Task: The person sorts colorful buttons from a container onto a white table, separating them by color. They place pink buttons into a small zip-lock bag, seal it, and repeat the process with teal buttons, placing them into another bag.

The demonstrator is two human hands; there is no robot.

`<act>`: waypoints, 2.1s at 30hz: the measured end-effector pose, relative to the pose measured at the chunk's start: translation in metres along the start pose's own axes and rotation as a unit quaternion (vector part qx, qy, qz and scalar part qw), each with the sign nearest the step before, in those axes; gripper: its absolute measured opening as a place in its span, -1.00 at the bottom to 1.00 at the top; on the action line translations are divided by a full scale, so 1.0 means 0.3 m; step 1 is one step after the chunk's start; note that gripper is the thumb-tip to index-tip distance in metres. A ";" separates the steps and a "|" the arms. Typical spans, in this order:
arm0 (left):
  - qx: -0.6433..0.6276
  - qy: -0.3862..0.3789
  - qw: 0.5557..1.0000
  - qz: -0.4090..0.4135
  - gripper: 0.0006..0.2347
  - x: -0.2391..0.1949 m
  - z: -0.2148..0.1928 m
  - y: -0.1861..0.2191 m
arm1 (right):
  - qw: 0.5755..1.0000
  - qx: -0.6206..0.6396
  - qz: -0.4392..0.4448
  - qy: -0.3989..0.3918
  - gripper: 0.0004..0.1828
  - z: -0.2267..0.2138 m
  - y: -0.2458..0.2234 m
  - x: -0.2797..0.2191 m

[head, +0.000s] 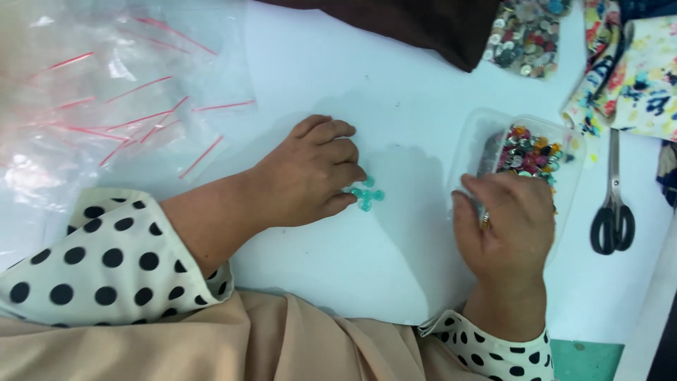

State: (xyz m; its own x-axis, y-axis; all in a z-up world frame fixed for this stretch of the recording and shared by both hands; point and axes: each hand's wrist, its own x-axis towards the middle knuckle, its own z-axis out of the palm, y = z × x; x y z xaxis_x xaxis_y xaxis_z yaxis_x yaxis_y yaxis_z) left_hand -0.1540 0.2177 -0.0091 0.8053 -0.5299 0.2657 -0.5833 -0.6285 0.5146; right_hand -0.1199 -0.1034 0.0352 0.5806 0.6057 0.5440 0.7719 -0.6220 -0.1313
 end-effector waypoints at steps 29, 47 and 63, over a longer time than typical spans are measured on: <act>0.031 0.073 0.969 0.232 -0.91 0.426 0.167 0.266 | 0.932 0.063 0.251 -0.253 -0.81 -0.270 0.202 -0.100; 0.161 -0.043 0.973 0.157 -0.91 0.689 0.357 0.281 | 0.892 -0.014 0.307 -0.331 -0.86 -0.188 0.207 -0.063; 0.132 -0.035 0.969 0.205 -0.85 0.677 0.390 0.336 | 0.943 -0.056 0.257 -0.204 -0.89 -0.208 0.268 -0.120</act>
State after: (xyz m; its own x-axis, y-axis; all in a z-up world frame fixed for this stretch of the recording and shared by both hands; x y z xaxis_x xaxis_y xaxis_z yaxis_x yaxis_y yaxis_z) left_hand -0.0616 -0.0198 0.0013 0.4958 -0.7979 0.3428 -0.8673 -0.4751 0.1483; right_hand -0.0950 -0.2062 0.0568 0.9394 0.3366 0.0652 0.3429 -0.9202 -0.1890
